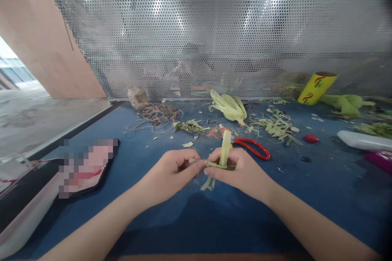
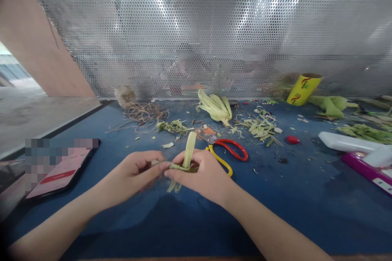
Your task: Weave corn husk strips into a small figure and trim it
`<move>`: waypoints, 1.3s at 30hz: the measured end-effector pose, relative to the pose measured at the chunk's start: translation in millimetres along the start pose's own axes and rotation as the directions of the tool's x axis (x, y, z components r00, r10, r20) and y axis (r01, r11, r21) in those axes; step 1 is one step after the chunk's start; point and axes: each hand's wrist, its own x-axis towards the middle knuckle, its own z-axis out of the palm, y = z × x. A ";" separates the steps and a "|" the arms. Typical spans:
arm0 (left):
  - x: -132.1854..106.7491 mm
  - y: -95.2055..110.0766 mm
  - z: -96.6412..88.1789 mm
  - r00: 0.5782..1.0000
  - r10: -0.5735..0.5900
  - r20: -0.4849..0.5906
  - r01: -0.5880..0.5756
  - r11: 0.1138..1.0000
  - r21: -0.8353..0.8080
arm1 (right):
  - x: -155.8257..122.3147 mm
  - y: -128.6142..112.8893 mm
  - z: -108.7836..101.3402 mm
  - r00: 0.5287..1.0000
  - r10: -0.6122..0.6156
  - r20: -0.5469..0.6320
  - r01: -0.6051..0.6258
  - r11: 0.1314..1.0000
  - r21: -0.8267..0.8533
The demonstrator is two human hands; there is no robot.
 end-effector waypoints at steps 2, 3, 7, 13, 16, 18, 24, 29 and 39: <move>-1.3 0.6 -1.8 1.000 -0.021 0.016 0.022 0.998 -0.059 | 1.2 1.5 0.9 0.999 -0.019 -0.041 0.019 1.000 0.010; -1.9 0.9 -3.6 1.000 -0.025 0.020 0.026 0.995 -0.093 | 1.7 2.1 0.9 0.998 -0.023 -0.055 0.024 1.000 0.015; -2.9 1.6 -14.5 1.000 0.008 -0.003 -0.008 0.982 -0.190 | 2.7 3.1 -1.0 0.998 -0.028 -0.057 0.030 0.999 0.018; 0.6 -3.8 -18.0 0.989 0.069 -0.132 -0.105 0.950 -0.295 | 3.2 4.0 -4.3 0.997 -0.034 -0.064 0.038 0.997 0.065; 4.3 -6.9 -7.7 0.980 0.132 -0.147 -0.172 0.938 -0.301 | 3.3 4.3 -4.0 0.996 -0.024 -0.091 0.035 0.992 0.118; 6.5 -7.3 -0.6 0.987 0.122 -0.102 -0.140 0.972 -0.188 | 2.6 3.6 -3.0 0.997 -0.011 -0.075 0.024 0.985 0.173; 6.5 -7.2 5.3 0.989 0.083 -0.125 -0.074 0.995 0.070 | 0.4 0.1 0.1 0.998 0.027 -0.056 -0.022 0.997 0.078; 3.3 -8.0 1.3 0.999 0.034 -0.031 -0.033 0.999 0.021 | 1.8 -1.1 -4.8 0.988 -0.015 -0.151 0.021 0.999 0.034; 10.7 -15.1 12.8 0.984 0.151 -0.100 -0.174 0.939 -0.298 | -3.5 -1.2 -0.4 0.987 -0.149 -0.058 0.146 0.988 -0.042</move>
